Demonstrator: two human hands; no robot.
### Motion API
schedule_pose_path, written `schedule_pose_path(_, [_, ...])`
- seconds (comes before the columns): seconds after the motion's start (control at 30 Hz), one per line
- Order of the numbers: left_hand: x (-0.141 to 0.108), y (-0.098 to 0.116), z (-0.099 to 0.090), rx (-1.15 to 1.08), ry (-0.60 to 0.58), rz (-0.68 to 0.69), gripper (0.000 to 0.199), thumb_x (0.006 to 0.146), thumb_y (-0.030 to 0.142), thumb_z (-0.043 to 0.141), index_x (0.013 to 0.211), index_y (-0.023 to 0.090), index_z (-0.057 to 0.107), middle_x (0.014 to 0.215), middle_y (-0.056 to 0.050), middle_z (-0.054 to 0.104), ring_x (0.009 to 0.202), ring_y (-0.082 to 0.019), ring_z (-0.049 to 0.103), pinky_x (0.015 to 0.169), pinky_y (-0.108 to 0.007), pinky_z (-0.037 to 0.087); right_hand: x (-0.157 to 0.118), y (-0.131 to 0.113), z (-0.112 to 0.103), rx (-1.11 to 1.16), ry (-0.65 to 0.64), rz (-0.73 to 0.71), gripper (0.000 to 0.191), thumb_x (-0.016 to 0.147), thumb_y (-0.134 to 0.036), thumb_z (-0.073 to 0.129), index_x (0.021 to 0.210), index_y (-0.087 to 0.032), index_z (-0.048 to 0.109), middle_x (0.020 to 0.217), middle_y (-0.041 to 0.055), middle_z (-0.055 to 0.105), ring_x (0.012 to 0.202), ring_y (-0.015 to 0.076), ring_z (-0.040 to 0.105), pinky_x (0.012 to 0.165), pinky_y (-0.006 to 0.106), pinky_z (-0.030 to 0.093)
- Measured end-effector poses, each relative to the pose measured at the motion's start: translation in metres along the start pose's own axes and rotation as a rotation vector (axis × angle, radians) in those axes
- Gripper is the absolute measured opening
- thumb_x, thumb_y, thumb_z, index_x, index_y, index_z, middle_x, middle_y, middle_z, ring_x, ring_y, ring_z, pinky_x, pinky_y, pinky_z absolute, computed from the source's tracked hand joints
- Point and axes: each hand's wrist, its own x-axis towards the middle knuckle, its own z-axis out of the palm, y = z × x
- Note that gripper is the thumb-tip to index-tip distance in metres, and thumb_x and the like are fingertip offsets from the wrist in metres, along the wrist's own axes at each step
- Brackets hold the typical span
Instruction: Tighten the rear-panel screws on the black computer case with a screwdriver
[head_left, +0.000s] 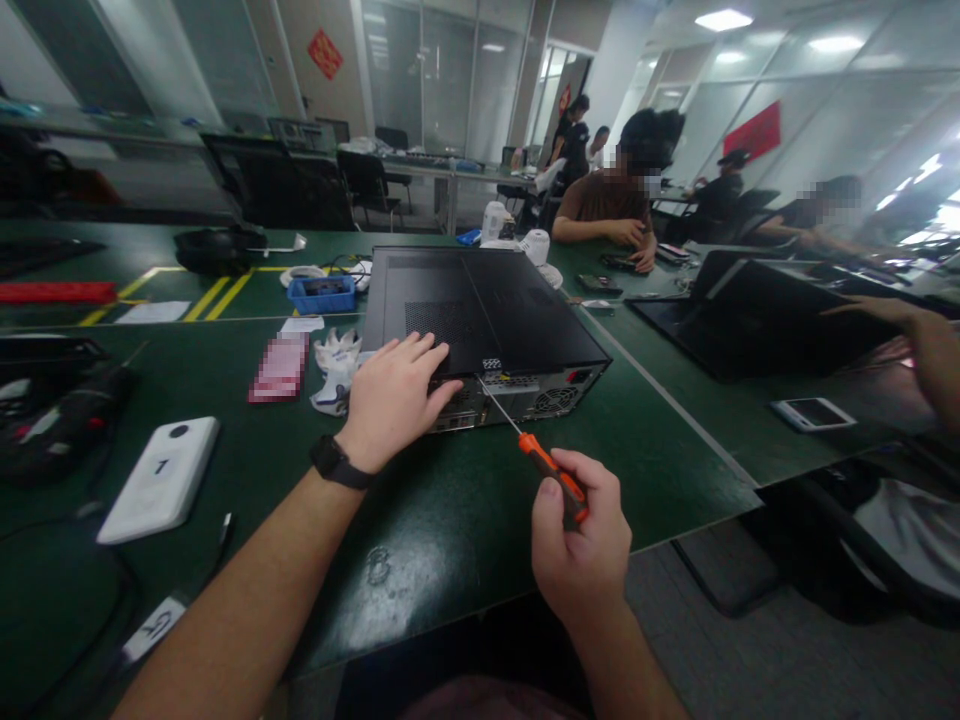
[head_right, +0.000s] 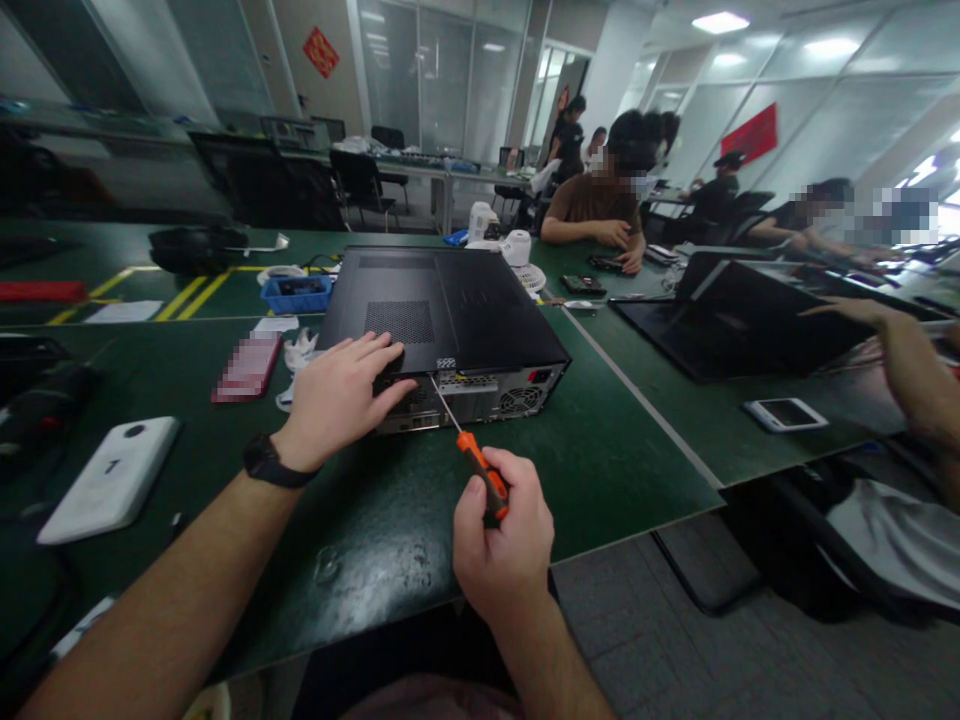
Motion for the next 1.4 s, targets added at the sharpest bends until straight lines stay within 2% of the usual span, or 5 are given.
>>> schedule_pose_path(0.13, [0.001,0.001,-0.001,0.011,0.003,0.006,0.046,0.097,0.044,0.064,0.134,0.016,0.066,0.144,-0.014,0.065,0.135,-0.034,0.060,0.115,-0.050,0.047,-0.003,0.001,-0.001,0.037,-0.048,0.109,0.023,0.101,-0.027,0.052,0.122,-0.021,0.060,0.086,0.0024,0.073,0.064,0.0153,0.070,0.060,0.028,0.058])
schedule_pose_path(0.33, [0.001,0.001,-0.001,0.001,0.009,0.008,0.046,0.097,0.044,0.065,0.133,0.015,0.067,0.143,-0.015,0.065,0.135,-0.034,0.060,0.115,-0.050,0.047,-0.002,-0.001,-0.002,0.027,-0.010,0.004,0.030,0.095,-0.025,0.056,0.124,-0.020,0.058,0.101,0.0076,0.072,0.083,0.0190,0.074,0.071,0.032,0.061])
schedule_pose_path(0.53, [0.001,0.000,0.000,0.001,0.011,0.003,0.047,0.098,0.045,0.064,0.135,0.016,0.066,0.144,-0.014,0.065,0.135,-0.034,0.060,0.115,-0.050,0.047,-0.006,0.003,0.001,0.108,-0.071,0.145,0.026,0.103,-0.025,0.048,0.126,-0.021,0.059,0.073,-0.0022,0.067,0.052,0.0119,0.063,0.050,0.023,0.051])
schedule_pose_path(0.73, [0.001,0.000,0.000,0.000,0.006,0.000,0.047,0.098,0.044,0.063,0.135,0.016,0.066,0.145,-0.014,0.065,0.136,-0.033,0.060,0.116,-0.050,0.046,-0.005,-0.001,0.000,0.049,-0.019,0.086,0.029,0.096,-0.026,0.057,0.124,-0.021,0.059,0.102,0.0083,0.073,0.083,0.0200,0.075,0.071,0.033,0.062])
schedule_pose_path(1.4, [0.000,0.000,0.000,0.003,0.017,0.007,0.045,0.097,0.044,0.064,0.133,0.018,0.067,0.144,-0.013,0.065,0.135,-0.033,0.060,0.116,-0.049,0.047,-0.003,-0.005,0.000,0.047,-0.077,0.128,0.020,0.101,-0.026,0.051,0.118,-0.021,0.062,0.085,0.0024,0.072,0.066,0.0153,0.070,0.064,0.029,0.058])
